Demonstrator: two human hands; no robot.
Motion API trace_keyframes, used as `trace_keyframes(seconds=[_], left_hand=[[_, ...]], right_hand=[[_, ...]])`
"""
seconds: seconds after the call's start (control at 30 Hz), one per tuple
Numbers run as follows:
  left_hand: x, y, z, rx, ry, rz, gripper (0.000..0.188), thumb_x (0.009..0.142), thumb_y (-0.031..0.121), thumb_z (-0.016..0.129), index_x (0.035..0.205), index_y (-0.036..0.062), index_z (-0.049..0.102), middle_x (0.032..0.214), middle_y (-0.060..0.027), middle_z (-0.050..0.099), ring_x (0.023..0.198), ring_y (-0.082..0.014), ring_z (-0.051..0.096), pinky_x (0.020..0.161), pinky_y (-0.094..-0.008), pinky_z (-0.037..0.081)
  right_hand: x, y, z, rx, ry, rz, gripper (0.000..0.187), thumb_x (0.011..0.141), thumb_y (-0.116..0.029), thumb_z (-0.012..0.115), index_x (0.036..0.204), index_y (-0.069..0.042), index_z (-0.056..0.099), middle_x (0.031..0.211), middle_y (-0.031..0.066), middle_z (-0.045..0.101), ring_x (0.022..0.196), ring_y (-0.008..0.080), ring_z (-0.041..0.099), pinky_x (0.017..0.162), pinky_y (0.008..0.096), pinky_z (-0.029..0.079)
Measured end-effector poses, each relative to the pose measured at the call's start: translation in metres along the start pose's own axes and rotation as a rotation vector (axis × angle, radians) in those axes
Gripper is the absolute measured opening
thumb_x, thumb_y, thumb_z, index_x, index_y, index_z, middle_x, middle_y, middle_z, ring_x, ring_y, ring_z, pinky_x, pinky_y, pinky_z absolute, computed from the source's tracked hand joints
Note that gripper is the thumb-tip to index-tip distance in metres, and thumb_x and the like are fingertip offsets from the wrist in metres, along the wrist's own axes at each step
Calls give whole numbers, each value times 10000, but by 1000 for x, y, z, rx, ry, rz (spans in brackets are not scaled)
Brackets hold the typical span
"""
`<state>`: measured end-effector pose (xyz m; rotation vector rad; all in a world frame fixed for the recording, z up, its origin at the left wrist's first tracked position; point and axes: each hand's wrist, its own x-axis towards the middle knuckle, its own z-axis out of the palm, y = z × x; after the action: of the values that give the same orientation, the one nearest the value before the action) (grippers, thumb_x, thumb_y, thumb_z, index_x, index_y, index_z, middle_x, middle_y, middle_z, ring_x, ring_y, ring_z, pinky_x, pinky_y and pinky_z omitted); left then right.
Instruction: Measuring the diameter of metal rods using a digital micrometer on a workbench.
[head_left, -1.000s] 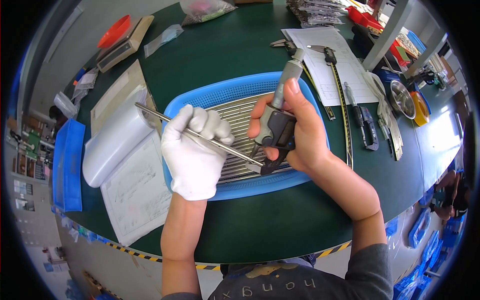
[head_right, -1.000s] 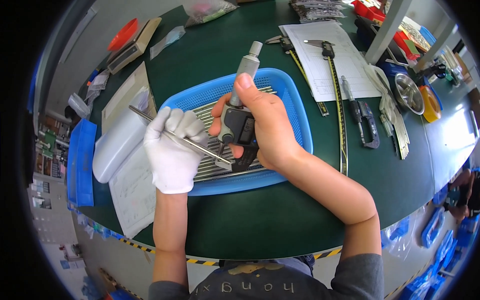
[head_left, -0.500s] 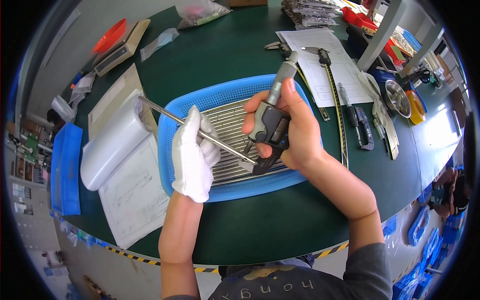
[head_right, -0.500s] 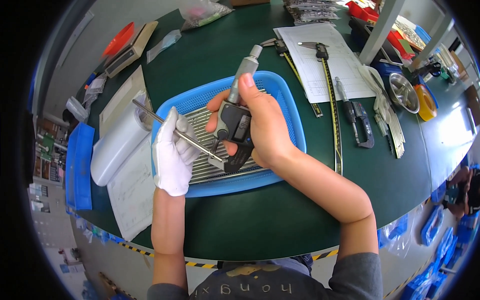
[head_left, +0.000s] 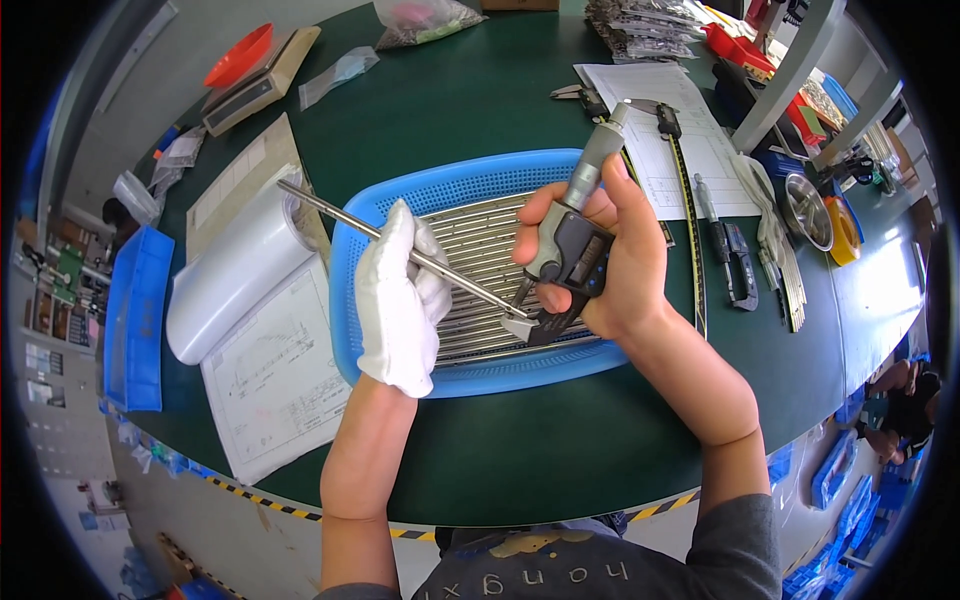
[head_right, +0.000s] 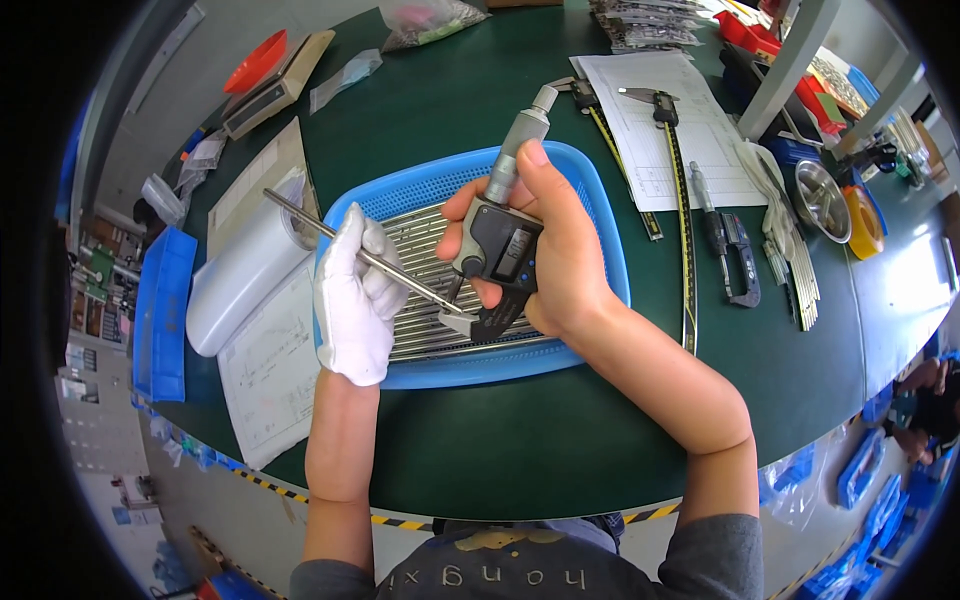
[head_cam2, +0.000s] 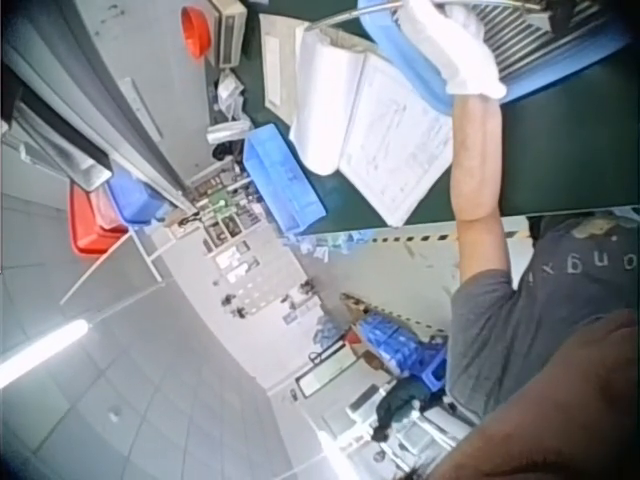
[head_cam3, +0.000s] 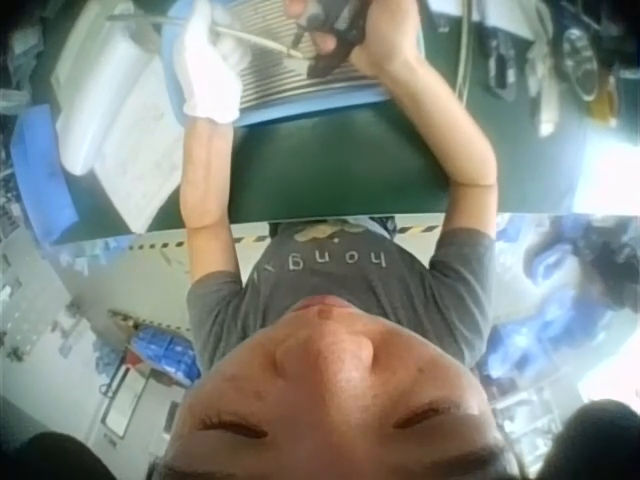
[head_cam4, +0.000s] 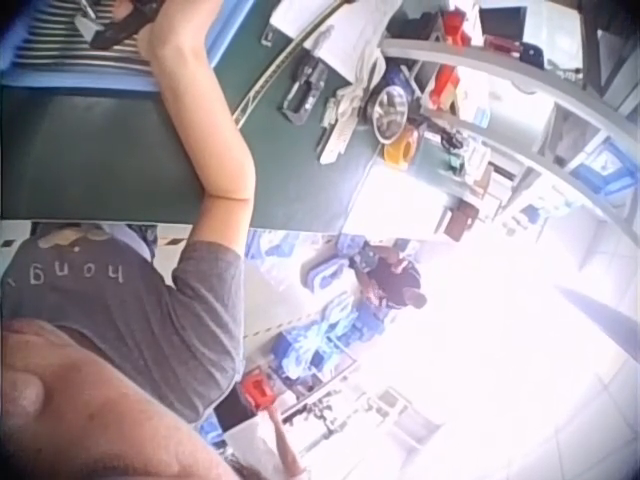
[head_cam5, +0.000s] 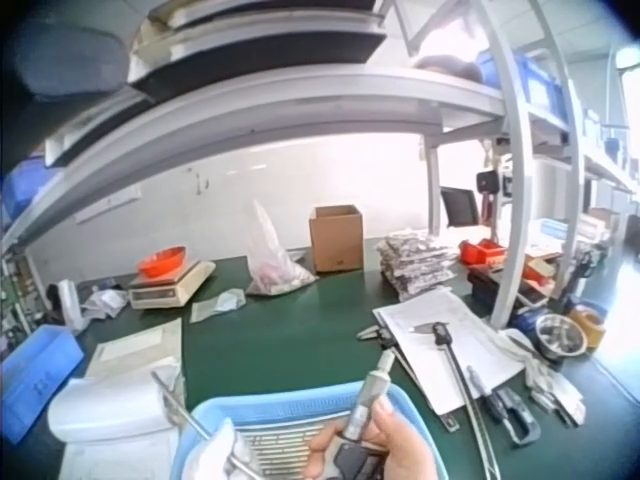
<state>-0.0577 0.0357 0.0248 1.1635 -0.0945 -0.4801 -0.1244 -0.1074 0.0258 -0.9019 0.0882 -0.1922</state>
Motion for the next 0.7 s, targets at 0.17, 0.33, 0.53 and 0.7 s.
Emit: trace_keyframes(seconds=[0.17, 0.33, 0.53, 0.7], left_hand=[[0, -1, 2, 23, 0, 21, 331, 909, 307, 385, 667, 95, 464, 454, 46, 330, 350, -38, 252, 331, -179, 181], [4, 2, -1, -19, 14, 70, 300, 908, 285, 376, 714, 78, 473, 566, -28, 467, 410, -64, 372, 355, -174, 271], [9, 7, -14, -230, -179, -135, 283, 908, 283, 375, 718, 95, 468, 607, -56, 516, 422, -104, 428, 371, -188, 337], [9, 7, -15, -266, -143, -75, 264, 911, 267, 368, 703, 127, 449, 580, -46, 488, 404, -118, 408, 364, -206, 339]], right_hand=[[-2, -2, -2, -109, 69, 5, 607, 851, -567, 275, 795, -23, 539, 631, 127, 567, 373, 151, 434, 337, 234, 367], [-1, -3, 0, -90, 45, 37, 627, 844, -584, 299, 791, -5, 532, 642, 111, 574, 394, 139, 458, 379, 232, 379], [-1, -1, 0, -154, 54, 2, 610, 880, -531, 244, 833, 5, 531, 651, 115, 575, 395, 141, 455, 387, 237, 382], [0, -1, 0, -95, 48, 1, 643, 893, -508, 155, 844, 7, 537, 646, 138, 567, 394, 144, 445, 347, 224, 373]])
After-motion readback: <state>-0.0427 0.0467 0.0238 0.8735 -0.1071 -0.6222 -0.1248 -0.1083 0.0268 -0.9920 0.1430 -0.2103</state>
